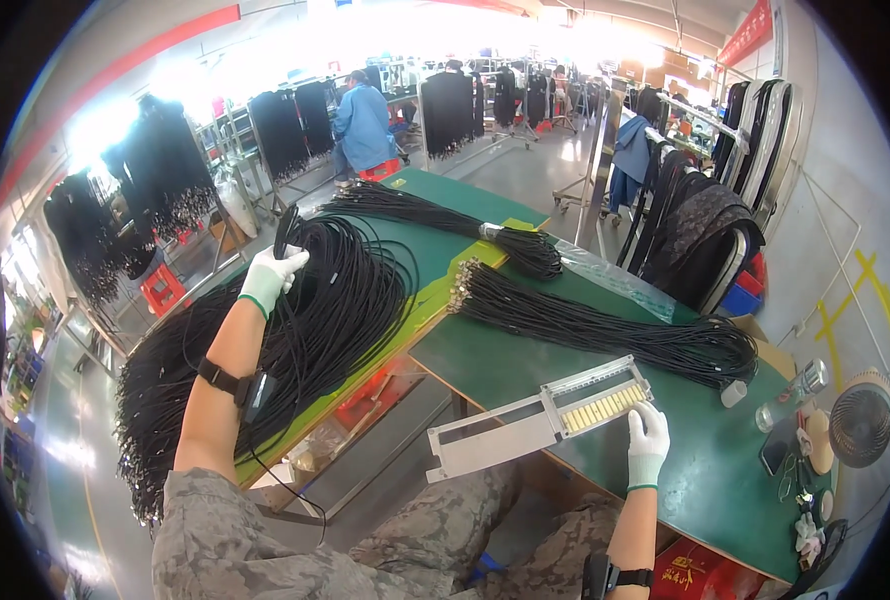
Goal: Assembling bundles of wires into a metal fixture on an assembly line.
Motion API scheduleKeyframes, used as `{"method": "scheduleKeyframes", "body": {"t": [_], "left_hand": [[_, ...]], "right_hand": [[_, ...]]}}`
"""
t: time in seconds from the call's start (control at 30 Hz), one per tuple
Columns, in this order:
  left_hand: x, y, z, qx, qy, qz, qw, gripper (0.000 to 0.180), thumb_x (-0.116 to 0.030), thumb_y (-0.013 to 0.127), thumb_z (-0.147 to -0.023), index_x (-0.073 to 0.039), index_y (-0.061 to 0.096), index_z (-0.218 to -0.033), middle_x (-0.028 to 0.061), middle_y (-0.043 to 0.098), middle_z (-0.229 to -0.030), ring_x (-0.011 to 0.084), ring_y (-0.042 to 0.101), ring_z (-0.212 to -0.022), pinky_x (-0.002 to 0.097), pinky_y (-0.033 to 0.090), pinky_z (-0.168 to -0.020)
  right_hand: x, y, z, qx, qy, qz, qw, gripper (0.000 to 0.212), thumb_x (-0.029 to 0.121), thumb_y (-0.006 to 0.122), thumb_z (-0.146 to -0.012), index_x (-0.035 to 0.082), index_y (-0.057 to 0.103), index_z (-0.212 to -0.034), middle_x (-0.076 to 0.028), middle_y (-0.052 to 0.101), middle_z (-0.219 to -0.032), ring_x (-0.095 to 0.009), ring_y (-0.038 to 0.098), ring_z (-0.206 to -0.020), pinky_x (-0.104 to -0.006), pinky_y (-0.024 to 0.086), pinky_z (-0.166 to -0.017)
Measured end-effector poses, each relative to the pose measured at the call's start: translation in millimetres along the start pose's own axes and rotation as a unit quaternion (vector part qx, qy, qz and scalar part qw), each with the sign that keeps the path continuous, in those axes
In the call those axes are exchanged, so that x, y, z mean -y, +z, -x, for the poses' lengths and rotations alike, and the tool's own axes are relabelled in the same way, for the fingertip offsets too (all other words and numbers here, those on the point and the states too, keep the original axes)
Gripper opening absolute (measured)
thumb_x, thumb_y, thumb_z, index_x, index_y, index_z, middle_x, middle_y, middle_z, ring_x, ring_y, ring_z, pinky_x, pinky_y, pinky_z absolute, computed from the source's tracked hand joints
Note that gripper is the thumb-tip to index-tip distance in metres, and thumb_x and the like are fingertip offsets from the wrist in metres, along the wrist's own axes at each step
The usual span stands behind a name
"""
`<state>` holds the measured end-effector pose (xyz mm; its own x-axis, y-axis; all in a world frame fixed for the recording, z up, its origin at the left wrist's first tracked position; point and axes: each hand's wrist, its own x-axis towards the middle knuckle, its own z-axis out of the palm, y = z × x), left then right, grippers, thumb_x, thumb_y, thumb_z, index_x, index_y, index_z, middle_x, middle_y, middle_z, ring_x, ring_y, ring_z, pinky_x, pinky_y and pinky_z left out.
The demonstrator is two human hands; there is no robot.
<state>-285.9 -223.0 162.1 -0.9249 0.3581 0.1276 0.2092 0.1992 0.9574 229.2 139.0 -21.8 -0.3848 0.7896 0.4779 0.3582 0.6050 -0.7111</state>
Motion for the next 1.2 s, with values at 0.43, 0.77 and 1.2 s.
{"method": "scheduleKeyframes", "body": {"t": [0.43, 0.77, 1.2], "left_hand": [[-49, -44, 84, 0.098, 0.142, 0.350, 0.921, 0.023, -0.030, 0.053, -0.100, -0.008, 0.056, -0.100, -0.0077, 0.037, -0.057, 0.0034, 0.035, -0.041, 0.0192, 0.025, -0.037], [-54, 5, 200, 0.187, 0.228, -0.032, 0.955, 0.017, -0.017, 0.061, -0.091, -0.002, 0.055, -0.096, 0.0049, 0.059, -0.066, 0.0151, 0.060, -0.057, 0.0305, 0.049, -0.059], [-44, -38, 151, -0.210, 0.437, -0.097, 0.869, 0.056, 0.000, 0.072, -0.073, -0.005, 0.056, -0.127, 0.0201, 0.056, -0.122, 0.0305, 0.060, -0.102, 0.0413, 0.049, -0.080]], "right_hand": [[42, -4, -13, -0.100, 0.092, -0.173, 0.976, 0.023, 0.013, 0.062, -0.092, -0.003, 0.068, -0.107, -0.010, 0.069, -0.107, -0.018, 0.064, -0.098, -0.0306, 0.048, -0.090], [340, 129, -8, 0.527, 0.073, -0.447, 0.719, 0.043, 0.036, 0.053, -0.099, -0.004, 0.064, -0.112, -0.011, 0.068, -0.105, -0.019, 0.063, -0.102, -0.0341, 0.047, -0.095], [486, 120, -19, 0.434, 0.024, -0.570, 0.697, 0.026, 0.027, 0.058, -0.096, 0.002, 0.057, -0.091, -0.005, 0.060, -0.072, -0.015, 0.063, -0.065, -0.0268, 0.048, -0.060]]}}
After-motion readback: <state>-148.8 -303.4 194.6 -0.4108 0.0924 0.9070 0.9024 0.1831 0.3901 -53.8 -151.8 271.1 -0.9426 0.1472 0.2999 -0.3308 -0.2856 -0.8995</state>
